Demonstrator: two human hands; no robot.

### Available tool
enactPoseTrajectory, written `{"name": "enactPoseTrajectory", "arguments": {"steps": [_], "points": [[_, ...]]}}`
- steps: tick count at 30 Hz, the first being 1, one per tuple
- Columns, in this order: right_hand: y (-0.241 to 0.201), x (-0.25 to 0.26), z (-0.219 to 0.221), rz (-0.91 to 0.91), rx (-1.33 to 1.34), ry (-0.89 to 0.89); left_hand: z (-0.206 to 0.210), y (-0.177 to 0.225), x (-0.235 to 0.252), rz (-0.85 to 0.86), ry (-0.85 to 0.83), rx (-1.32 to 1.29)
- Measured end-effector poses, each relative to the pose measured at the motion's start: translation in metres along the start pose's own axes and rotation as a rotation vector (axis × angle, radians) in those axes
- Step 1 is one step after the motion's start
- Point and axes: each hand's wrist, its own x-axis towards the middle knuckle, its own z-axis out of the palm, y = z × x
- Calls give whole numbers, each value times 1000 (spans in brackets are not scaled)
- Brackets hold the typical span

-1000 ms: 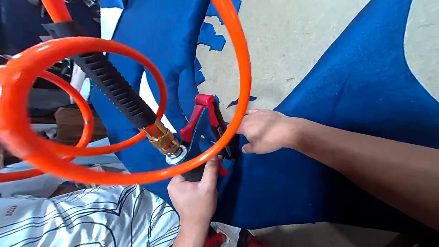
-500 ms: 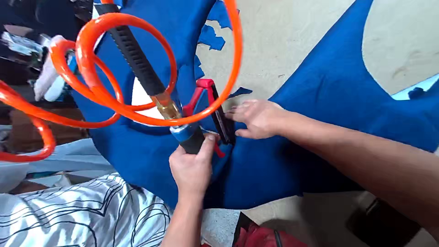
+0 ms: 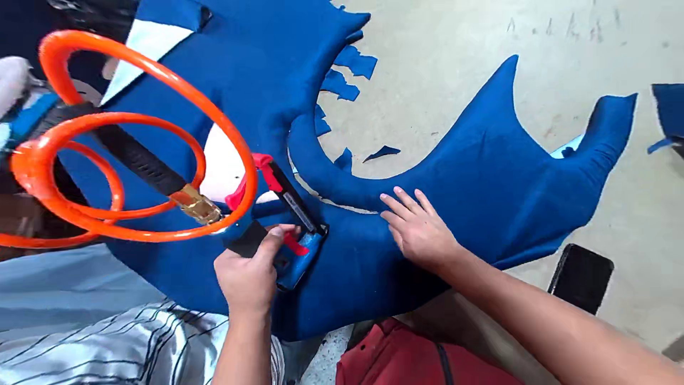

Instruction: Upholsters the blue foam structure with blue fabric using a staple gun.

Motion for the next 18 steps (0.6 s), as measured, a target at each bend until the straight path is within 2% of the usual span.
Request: {"name": "enactPoseTrajectory", "arguments": {"steps": [7,11,13,15,18], "points": [[-1,14,-11,11,-58,-153,3,-12,28,-9,-153,-84],[13,14,-12,-60,-51,-130,3,-19,40,33,-212,-167],[16,12,-14,-13,127,-81,-1,-24,44,-19,-270,-340],[2,12,-31,157,462,14,-3,-28,47,-74,-380,-617],[-59,4,-50,273,766,-26,4,-28,45,-141,-527,-1022]]}}
